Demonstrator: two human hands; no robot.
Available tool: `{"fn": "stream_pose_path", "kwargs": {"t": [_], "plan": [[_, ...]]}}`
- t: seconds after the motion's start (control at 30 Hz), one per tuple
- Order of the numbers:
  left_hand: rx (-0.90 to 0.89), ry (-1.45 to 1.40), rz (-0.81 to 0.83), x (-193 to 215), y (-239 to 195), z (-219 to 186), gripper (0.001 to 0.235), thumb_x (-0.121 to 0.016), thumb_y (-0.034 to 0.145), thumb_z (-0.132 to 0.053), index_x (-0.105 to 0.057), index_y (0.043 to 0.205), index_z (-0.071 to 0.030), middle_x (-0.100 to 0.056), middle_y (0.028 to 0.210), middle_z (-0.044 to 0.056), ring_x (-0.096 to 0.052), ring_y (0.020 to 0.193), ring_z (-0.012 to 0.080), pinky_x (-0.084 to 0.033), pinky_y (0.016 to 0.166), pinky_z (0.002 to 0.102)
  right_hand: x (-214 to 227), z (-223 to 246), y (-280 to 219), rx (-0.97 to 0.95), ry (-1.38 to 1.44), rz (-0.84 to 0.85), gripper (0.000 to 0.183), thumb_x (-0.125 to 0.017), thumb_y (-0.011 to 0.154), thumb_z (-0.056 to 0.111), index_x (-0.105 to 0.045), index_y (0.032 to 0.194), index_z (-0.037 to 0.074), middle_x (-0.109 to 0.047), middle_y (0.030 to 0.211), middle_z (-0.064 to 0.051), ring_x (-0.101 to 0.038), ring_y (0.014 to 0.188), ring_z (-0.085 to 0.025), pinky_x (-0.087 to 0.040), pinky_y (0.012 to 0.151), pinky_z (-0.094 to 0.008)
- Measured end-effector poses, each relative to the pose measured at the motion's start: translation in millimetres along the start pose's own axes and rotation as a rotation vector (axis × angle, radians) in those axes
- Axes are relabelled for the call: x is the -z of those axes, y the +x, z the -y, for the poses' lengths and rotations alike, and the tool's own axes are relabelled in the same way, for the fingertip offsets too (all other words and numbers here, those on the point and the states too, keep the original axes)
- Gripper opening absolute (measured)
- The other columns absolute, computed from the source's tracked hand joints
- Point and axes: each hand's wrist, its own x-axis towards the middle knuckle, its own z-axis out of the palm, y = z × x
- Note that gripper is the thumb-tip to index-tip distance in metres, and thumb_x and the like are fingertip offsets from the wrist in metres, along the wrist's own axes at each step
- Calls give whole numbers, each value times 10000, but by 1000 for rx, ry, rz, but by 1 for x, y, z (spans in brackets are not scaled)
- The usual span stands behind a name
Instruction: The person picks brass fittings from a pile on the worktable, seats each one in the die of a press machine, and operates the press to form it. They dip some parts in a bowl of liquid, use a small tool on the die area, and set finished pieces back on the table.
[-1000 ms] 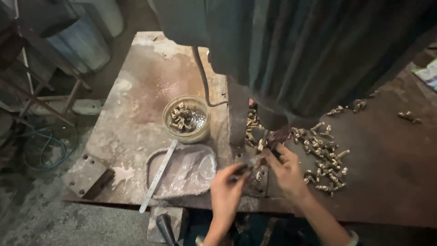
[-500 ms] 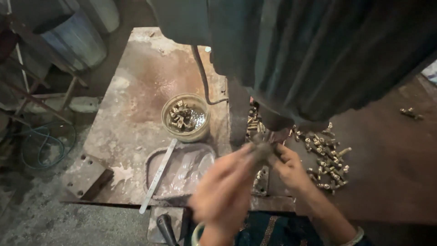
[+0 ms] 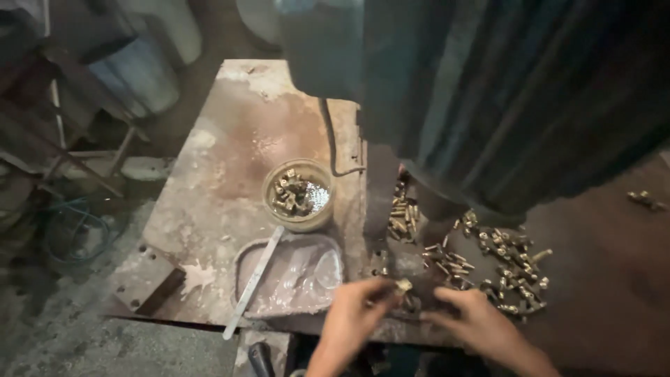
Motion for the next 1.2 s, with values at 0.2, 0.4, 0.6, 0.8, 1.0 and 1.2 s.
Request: {"fn": "stream_pose_path", "kwargs": {"t": [0.2, 0.4, 0.6, 0.8, 1.0, 1.2], "plan": [[-13, 89, -476, 41, 19, -43, 341, -709, 907, -94, -690, 1241, -26, -789, 1016, 175, -762, 845, 255, -587, 714, 349, -28, -26, 7, 614, -317, -225, 397, -671, 765, -30, -620, 1143, 79, -687, 1032, -214, -698, 929, -400, -559, 759, -395], [-174, 54, -248, -21, -13, -37, 334, -757, 826, -26, -718, 1158, -22, -725, 1014, 135, -747, 809, 246, -570, 669, 324, -43, -33, 23, 123, 258, -262, 416, -700, 889, 93, -588, 1289, 62, -764, 956, -123, -715, 789, -255, -551, 649, -360], [-182, -97, -304, -28, 12, -82, 306, -743, 893, -44, -735, 1198, -34, -714, 1082, 96, -763, 827, 178, -608, 672, 275, -23, 20, 38, 67, 842, -263, 299, -611, 985, 130, -652, 1249, -4, -758, 1020, -32, -714, 875, -105, -582, 776, -274], [-97, -94, -355, -18, 14, -88, 268, -725, 910, -68, -723, 1175, -31, -746, 1075, 71, -759, 878, 191, -609, 696, 287, -33, 42, 39, 155, 860, -442, 227, -655, 991, 120, -696, 1166, -18, -730, 1012, -39, -665, 858, -96, -546, 750, -257], [-400, 435, -94, -84, -20, -21, 381, -675, 714, -6, -716, 1088, -65, -689, 1008, 112, -626, 960, 354, -536, 794, 435, 43, 26, 59, 63, 667, 131, 221, -693, 972, 156, -740, 1086, -28, -746, 846, -26, -662, 749, -98, -519, 663, -256], [-605, 519, 9, -163, 43, 8, 364, -667, 771, -53, -673, 1134, -24, -641, 1111, 178, -601, 1043, 385, -523, 837, 461, 59, 21, 77, 64, 665, 326, 271, -718, 978, 157, -742, 1183, -18, -722, 943, -19, -603, 818, -72, -495, 697, -267]]}}
